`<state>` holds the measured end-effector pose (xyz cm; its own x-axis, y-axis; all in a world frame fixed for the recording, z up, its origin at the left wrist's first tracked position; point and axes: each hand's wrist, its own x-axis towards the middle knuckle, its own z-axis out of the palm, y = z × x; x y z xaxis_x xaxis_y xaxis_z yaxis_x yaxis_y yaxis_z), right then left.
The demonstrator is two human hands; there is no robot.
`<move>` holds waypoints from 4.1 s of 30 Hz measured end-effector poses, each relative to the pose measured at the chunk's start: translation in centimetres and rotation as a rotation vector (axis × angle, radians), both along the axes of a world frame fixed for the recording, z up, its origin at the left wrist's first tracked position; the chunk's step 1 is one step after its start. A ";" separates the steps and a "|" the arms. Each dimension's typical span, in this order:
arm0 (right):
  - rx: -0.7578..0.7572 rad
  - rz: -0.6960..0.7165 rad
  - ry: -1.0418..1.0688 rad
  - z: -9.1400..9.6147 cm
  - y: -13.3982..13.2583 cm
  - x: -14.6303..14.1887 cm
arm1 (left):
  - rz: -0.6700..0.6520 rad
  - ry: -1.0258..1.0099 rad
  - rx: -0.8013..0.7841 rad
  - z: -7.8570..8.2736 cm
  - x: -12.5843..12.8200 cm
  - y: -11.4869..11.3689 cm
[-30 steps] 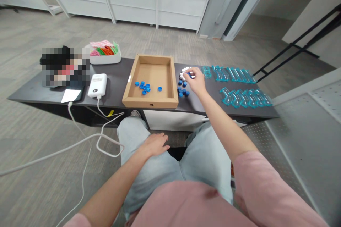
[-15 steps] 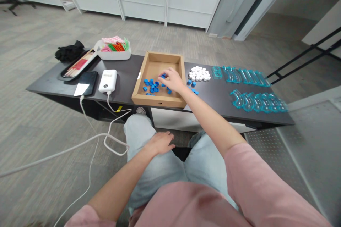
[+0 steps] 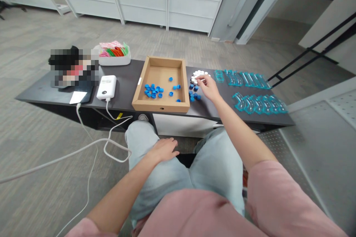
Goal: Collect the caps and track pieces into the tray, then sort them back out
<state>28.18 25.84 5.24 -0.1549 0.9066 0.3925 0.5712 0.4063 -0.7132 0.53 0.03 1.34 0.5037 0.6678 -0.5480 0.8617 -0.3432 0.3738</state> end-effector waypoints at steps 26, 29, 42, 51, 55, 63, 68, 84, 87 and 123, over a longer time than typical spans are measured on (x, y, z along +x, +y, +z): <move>-0.032 0.130 -0.589 -2.6 -4.2 -1.5 | 0.007 -0.015 0.018 -1.2 0.0 -0.1; -0.020 0.103 -0.574 -2.8 -4.2 -1.6 | -0.003 -0.007 0.024 -1.0 -0.1 -0.1; -0.030 -0.163 -0.177 -3.7 -2.9 -0.7 | 0.010 -0.018 0.007 -0.3 -0.1 -0.1; 0.123 0.013 0.055 1.5 1.6 -7.5 | 0.025 -0.044 -0.006 -0.2 -0.1 -0.1; 0.101 0.217 -0.082 3.1 2.8 -12.9 | 0.037 -0.050 -0.011 -0.4 -0.2 -0.1; 0.130 0.076 -0.158 1.5 4.3 -9.2 | 0.026 -0.037 -0.013 -0.7 -0.5 0.0; 0.025 -0.206 -0.355 -0.7 4.0 -2.5 | 0.019 -0.028 -0.023 -0.7 -0.4 0.0; -0.010 -0.055 -0.580 -2.7 0.7 -1.0 | 0.008 0.021 0.002 0.0 0.0 -0.3; 0.025 -0.003 -0.593 -2.9 1.0 -0.8 | 0.012 0.022 -0.008 0.0 0.0 -0.3; 0.121 0.194 -0.234 2.4 4.6 -12.7 | 0.002 -0.030 0.009 -1.4 -0.3 -0.2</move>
